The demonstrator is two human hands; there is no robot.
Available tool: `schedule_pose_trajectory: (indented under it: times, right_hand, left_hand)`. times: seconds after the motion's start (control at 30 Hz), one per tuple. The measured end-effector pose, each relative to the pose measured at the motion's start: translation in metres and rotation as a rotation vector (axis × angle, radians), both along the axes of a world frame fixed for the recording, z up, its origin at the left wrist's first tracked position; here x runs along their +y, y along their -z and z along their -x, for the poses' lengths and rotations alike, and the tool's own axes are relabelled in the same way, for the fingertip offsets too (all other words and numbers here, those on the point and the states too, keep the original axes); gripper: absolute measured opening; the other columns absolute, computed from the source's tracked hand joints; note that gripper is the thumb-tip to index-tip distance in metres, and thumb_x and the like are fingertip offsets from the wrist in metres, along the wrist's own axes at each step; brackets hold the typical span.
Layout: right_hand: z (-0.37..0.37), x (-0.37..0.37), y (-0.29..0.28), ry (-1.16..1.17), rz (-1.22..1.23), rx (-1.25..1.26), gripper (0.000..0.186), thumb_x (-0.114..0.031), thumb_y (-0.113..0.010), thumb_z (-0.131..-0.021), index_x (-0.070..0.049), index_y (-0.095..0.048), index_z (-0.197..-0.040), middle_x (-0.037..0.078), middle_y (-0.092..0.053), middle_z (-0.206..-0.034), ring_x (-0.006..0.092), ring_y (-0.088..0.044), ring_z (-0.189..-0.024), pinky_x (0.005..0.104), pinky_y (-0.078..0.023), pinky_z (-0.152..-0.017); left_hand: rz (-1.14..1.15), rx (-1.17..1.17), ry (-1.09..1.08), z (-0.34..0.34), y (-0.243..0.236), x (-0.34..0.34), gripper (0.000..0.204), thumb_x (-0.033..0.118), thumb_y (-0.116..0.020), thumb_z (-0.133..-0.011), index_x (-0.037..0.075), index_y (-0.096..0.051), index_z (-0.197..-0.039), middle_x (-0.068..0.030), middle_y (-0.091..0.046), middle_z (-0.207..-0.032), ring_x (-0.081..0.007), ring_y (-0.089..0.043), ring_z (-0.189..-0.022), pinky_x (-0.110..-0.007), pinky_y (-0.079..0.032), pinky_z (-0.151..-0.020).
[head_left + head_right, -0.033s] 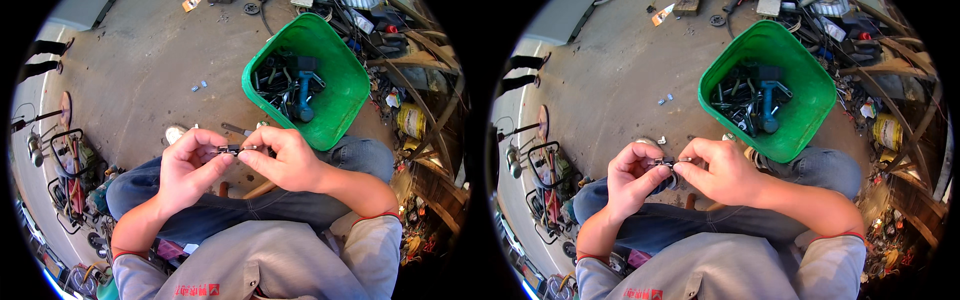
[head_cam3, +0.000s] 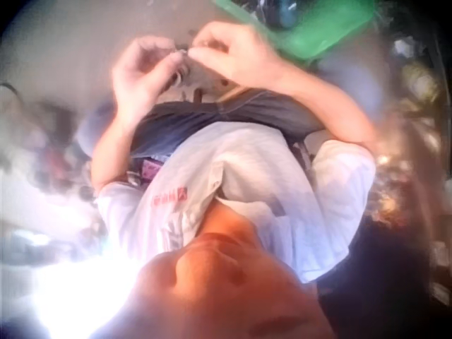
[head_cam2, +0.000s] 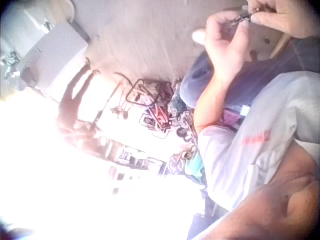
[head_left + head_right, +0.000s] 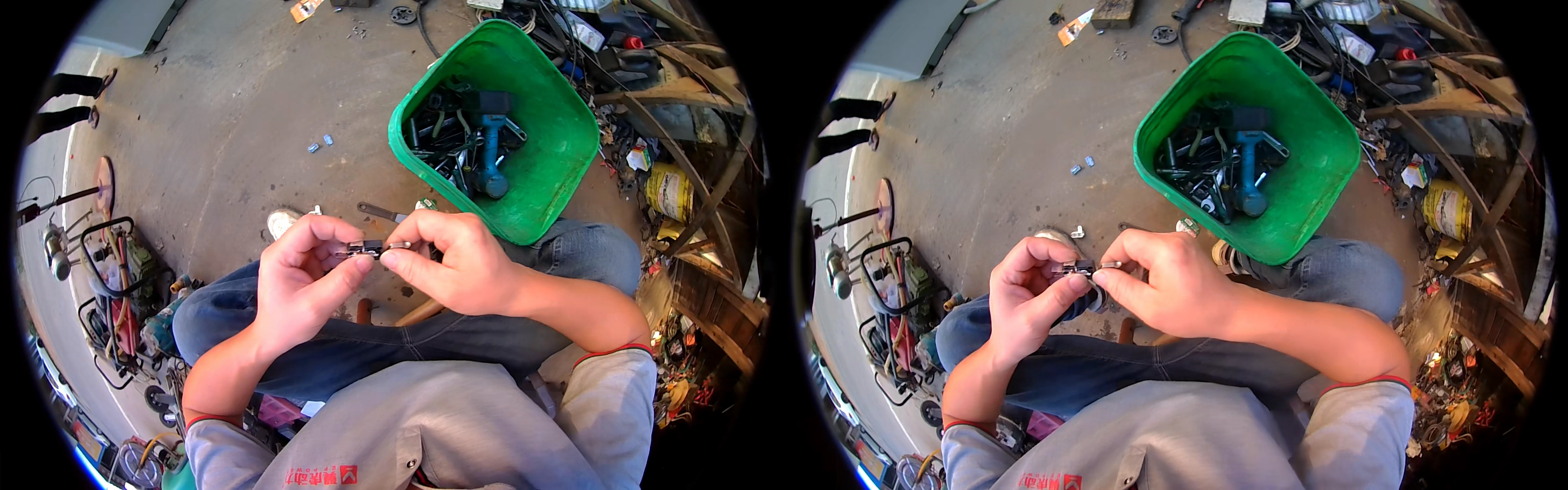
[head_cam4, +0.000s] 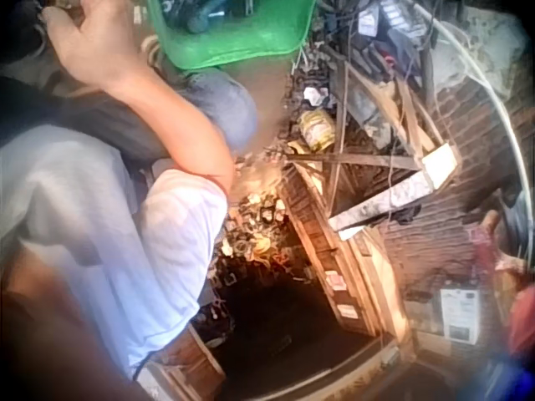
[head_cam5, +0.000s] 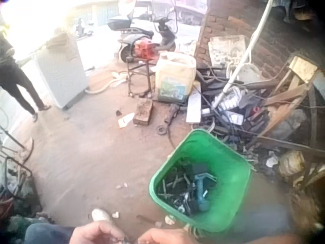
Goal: The person sits on a low stool and uses a flathead screwdriver to pry open and manipulate a small black electrical connector. They repeatedly insert and remove a white plastic component from the black housing, adjusting the internal metal contacts with the tool.
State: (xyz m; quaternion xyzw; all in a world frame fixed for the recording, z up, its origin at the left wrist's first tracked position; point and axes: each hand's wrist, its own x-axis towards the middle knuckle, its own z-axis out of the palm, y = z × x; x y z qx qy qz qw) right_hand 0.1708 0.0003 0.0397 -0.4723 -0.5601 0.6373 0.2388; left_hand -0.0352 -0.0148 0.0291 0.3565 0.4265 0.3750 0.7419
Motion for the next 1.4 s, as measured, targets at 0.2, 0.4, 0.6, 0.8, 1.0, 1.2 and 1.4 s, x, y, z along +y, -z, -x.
schedule_pose_trajectory:
  times: [0.2,0.4,0.6,0.8,1.0,1.2,1.4]
  right_hand:
    - [0.0,-0.003,0.003,-0.005,0.019,0.032,0.012,-0.011,-0.065,-0.086,0.001,-0.06,-0.087,0.004,-0.06,-0.072,0.0071,-0.052,-0.063,0.0243,-0.043,-0.055]
    - [0.001,-0.006,0.008,-0.003,0.019,0.036,0.011,-0.01,-0.063,-0.086,0.001,-0.06,-0.087,0.003,-0.06,-0.072,0.007,-0.053,-0.065,0.0244,-0.044,-0.056]
    - [0.001,-0.001,-0.002,0.0,0.202,0.025,0.012,-0.012,-0.064,-0.086,0.0,-0.061,-0.084,0.003,-0.061,-0.073,0.0053,-0.052,-0.065,0.0234,-0.043,-0.056]
    - [-0.004,-0.006,0.015,0.049,0.265,0.141,0.011,-0.01,-0.06,-0.089,0.0,-0.058,-0.093,-0.001,-0.056,-0.079,0.0047,-0.05,-0.069,0.0216,-0.042,-0.061]
    - [-0.017,0.004,0.025,0.165,0.328,0.267,0.019,-0.003,-0.051,-0.09,0.003,-0.051,-0.108,0.009,-0.055,-0.094,0.0108,-0.056,-0.072,0.0258,-0.049,-0.066]
    - [-0.012,0.0,0.007,0.164,0.342,0.271,0.022,-0.003,-0.047,-0.093,0.004,-0.048,-0.114,0.015,-0.061,-0.094,0.0108,-0.056,-0.058,0.0241,-0.051,-0.057]
    - [-0.016,0.006,0.014,0.245,0.269,0.232,0.022,-0.01,-0.047,-0.095,0.004,-0.048,-0.112,0.016,-0.062,-0.091,0.005,-0.042,-0.05,0.0189,-0.04,-0.049]
  left_hand:
    - [0.062,0.025,0.04,-0.001,-0.002,0.002,0.026,-0.002,-0.063,-0.087,-0.002,-0.055,-0.112,-0.0041,-0.063,-0.093,-0.007,-0.059,-0.082,-0.022,-0.05,-0.071]
    - [0.13,-0.014,0.05,0.002,0.0,0.002,0.025,-0.002,-0.063,-0.087,-0.002,-0.057,-0.111,-0.0058,-0.064,-0.094,-0.0087,-0.061,-0.084,-0.022,-0.052,-0.072]
    - [0.142,-0.025,0.07,0.003,0.001,0.003,0.024,-0.002,-0.062,-0.087,-0.001,-0.057,-0.11,-0.0053,-0.064,-0.093,-0.009,-0.062,-0.084,-0.023,-0.051,-0.075]
    - [0.179,0.037,0.036,0.011,0.0,0.008,0.022,-0.001,-0.061,-0.087,-0.001,-0.056,-0.109,-0.004,-0.062,-0.089,-0.0093,-0.061,-0.078,-0.024,-0.051,-0.071]
    - [0.18,-0.004,-0.249,0.032,0.023,0.025,0.019,0.004,-0.062,-0.088,-0.001,-0.056,-0.105,-0.0071,-0.064,-0.089,-0.0134,-0.063,-0.078,-0.027,-0.053,-0.07]
    - [0.194,-0.072,-0.093,0.015,0.035,0.022,0.022,0.008,-0.064,-0.088,0.0,-0.057,-0.108,-0.0054,-0.064,-0.093,-0.0115,-0.061,-0.081,-0.026,-0.051,-0.071]
    - [0.106,-0.081,0.057,0.008,0.033,0.027,0.032,0.013,-0.062,-0.091,0.003,-0.057,-0.121,-0.0006,-0.064,-0.1,-0.0058,-0.057,-0.088,-0.023,-0.047,-0.077]
